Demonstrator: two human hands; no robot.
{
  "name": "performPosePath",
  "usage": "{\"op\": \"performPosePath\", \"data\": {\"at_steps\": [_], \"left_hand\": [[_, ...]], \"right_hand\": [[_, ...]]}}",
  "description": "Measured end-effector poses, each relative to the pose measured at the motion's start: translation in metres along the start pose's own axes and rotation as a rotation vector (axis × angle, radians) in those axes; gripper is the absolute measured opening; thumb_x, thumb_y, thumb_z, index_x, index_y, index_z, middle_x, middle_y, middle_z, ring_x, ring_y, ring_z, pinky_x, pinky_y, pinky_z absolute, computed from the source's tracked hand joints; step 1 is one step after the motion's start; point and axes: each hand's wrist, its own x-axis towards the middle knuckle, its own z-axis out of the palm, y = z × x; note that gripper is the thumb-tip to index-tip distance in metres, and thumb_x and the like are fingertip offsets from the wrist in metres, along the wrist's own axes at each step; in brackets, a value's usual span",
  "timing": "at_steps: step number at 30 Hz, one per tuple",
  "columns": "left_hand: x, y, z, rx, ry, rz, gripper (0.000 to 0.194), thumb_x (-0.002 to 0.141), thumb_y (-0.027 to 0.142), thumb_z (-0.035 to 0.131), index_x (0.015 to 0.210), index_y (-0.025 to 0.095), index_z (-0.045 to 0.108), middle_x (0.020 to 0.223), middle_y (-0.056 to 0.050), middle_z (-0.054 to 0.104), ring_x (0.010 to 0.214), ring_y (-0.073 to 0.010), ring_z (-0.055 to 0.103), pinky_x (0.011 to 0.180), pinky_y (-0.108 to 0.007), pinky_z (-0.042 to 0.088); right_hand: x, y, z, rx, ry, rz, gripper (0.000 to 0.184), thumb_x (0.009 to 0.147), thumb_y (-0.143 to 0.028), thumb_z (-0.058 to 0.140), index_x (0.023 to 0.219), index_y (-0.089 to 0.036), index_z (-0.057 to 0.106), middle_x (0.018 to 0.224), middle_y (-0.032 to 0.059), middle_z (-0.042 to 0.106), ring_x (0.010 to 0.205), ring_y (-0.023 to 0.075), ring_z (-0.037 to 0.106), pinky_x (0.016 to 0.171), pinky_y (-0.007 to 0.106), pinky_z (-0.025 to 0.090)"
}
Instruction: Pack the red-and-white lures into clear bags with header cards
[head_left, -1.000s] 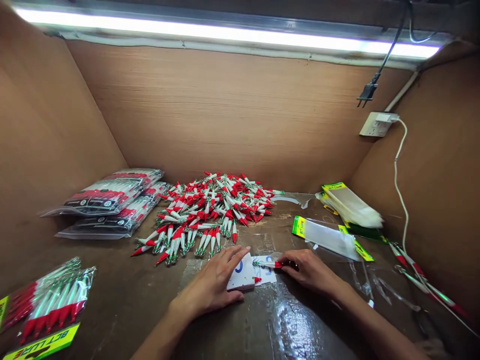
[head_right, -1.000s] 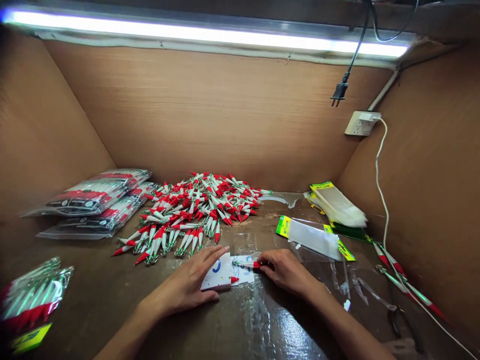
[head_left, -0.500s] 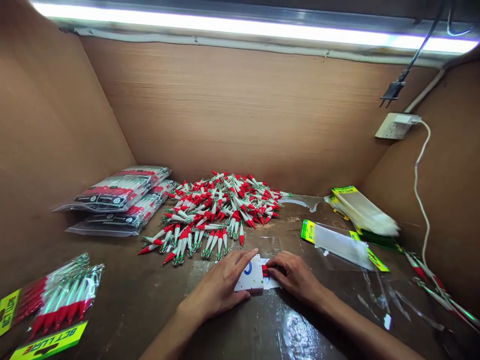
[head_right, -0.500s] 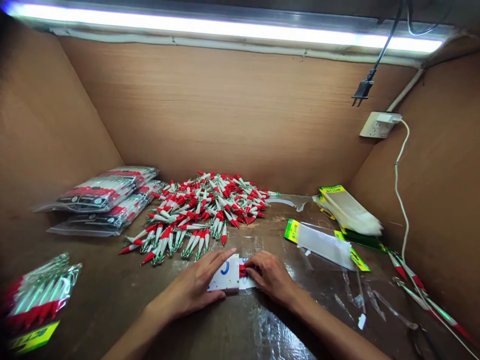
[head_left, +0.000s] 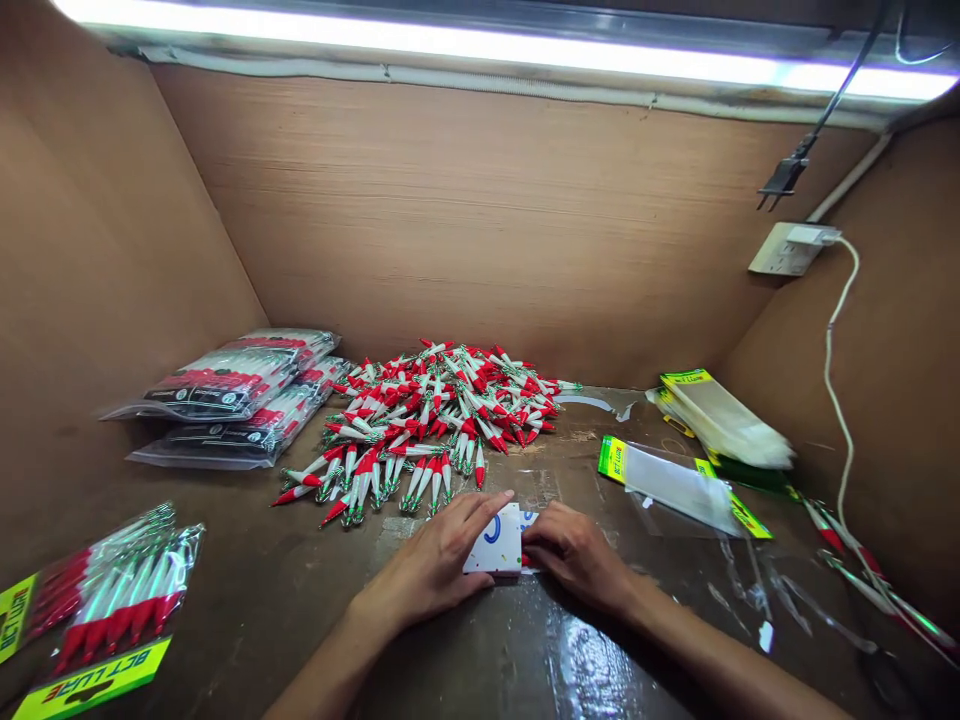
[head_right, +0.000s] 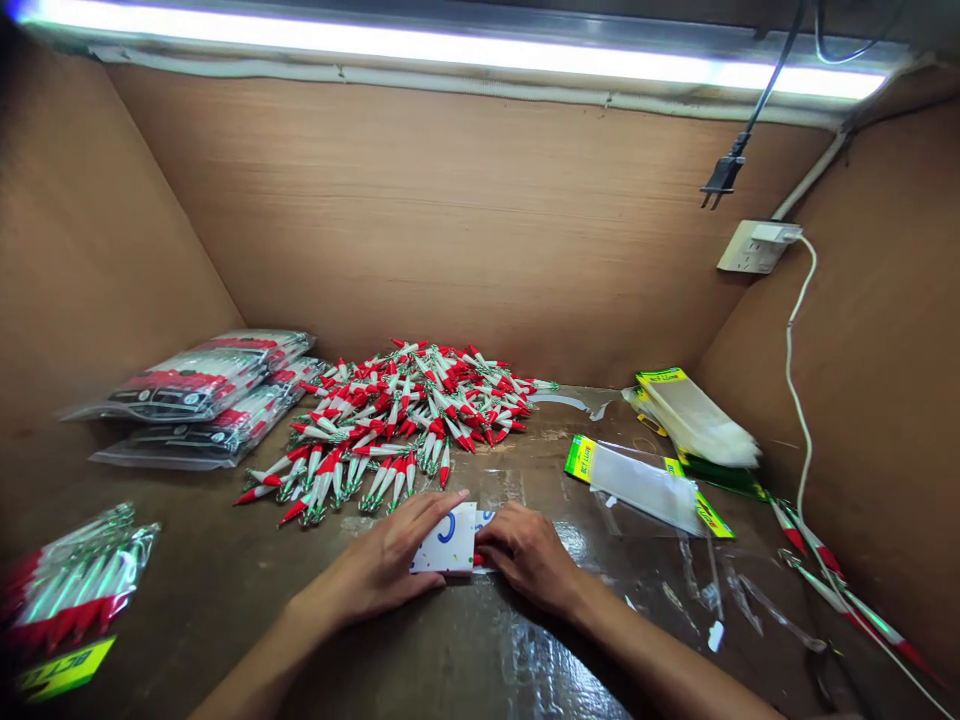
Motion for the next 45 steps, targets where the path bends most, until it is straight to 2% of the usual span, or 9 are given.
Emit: {"op": "performPosePath", "data": {"at_steps": [3,6,13,18,23,31,36,40,45], "left_hand": [[-0.001,-0.003,0.002,0.024,-0.001,-0.021,0.100,0.073,0.012,0.076,0.154,0.039,0.024,0.147,-0.005,0.046,0.132,-0.0284,0.046,0.110,-0.047,0.041],[-0.004,-0.006,0.003,0.052,-0.006,-0.040,0.100,0.072,0.016,0.077,0.154,0.040,0.024,0.148,-0.005,0.045,0.132,-0.0292,0.046,0.110,-0.048,0.041],[-0.007,-0.009,0.004,0.083,-0.016,-0.052,0.101,0.071,0.023,0.081,0.153,0.040,0.025,0.150,-0.005,0.044,0.133,-0.0305,0.045,0.111,-0.048,0.039],[-0.008,-0.009,0.005,0.115,-0.039,-0.080,0.103,0.069,0.030,0.084,0.153,0.040,0.026,0.150,-0.005,0.045,0.134,-0.0320,0.044,0.112,-0.049,0.038],[-0.009,-0.007,0.004,0.121,-0.051,-0.085,0.099,0.071,0.032,0.081,0.153,0.039,0.027,0.149,-0.007,0.045,0.132,-0.0344,0.046,0.110,-0.051,0.039],[-0.010,-0.004,0.003,0.105,-0.041,-0.072,0.101,0.070,0.031,0.084,0.153,0.038,0.027,0.148,-0.006,0.046,0.131,-0.0334,0.047,0.110,-0.050,0.040],[-0.011,-0.012,0.007,0.084,-0.020,-0.058,0.104,0.068,0.032,0.085,0.153,0.040,0.026,0.150,-0.006,0.045,0.132,-0.0327,0.045,0.111,-0.050,0.039],[-0.011,-0.016,0.009,0.081,-0.015,-0.050,0.104,0.069,0.029,0.083,0.153,0.042,0.024,0.149,-0.005,0.045,0.132,-0.0325,0.046,0.110,-0.050,0.039],[-0.009,-0.014,0.005,0.035,-0.010,-0.048,0.100,0.073,0.022,0.079,0.153,0.043,0.023,0.149,-0.003,0.044,0.132,-0.0294,0.047,0.110,-0.047,0.040]], "right_hand": [[0.003,0.001,-0.009,-0.003,-0.053,-0.061,0.015,0.097,-0.027,0.059,0.101,-0.025,0.073,0.098,0.0045,0.072,0.094,0.0196,0.062,0.084,0.030,0.045],[0.025,0.007,-0.027,-0.037,0.056,-0.024,0.017,0.098,-0.029,0.057,0.100,-0.022,0.072,0.098,0.0062,0.071,0.093,0.0194,0.063,0.083,0.029,0.046],[0.141,-0.001,-0.059,-0.469,0.205,0.157,0.022,0.097,-0.037,0.056,0.109,-0.024,0.070,0.109,0.0062,0.069,0.106,0.0217,0.061,0.088,0.029,0.043],[0.202,-0.011,-0.044,-0.565,0.207,0.255,0.033,0.097,-0.046,0.052,0.099,-0.020,0.072,0.108,0.0107,0.069,0.105,0.0259,0.061,0.087,0.033,0.044],[0.223,-0.004,-0.019,-0.548,0.225,0.323,0.027,0.087,-0.036,0.064,0.100,-0.013,0.071,0.109,0.0190,0.068,0.107,0.0328,0.061,0.085,0.038,0.046],[0.232,0.006,-0.030,-0.236,0.316,0.276,0.022,0.088,-0.036,0.056,0.085,-0.016,0.065,0.098,0.0119,0.071,0.096,0.0254,0.064,0.083,0.033,0.045],[0.223,0.001,-0.056,0.113,0.307,0.226,0.037,0.094,-0.051,0.039,0.089,-0.019,0.056,0.085,0.0062,0.070,0.068,0.0171,0.064,0.062,0.027,0.048],[0.170,0.003,-0.068,0.354,0.208,0.263,0.044,0.095,-0.061,0.034,0.095,-0.020,0.051,0.084,0.0064,0.071,0.055,0.0147,0.062,0.048,0.024,0.046],[0.069,0.025,-0.067,0.709,-0.077,0.390,0.038,0.080,-0.049,0.071,0.099,-0.021,0.055,0.085,0.0027,0.071,0.062,0.0122,0.061,0.054,0.021,0.043]]}}
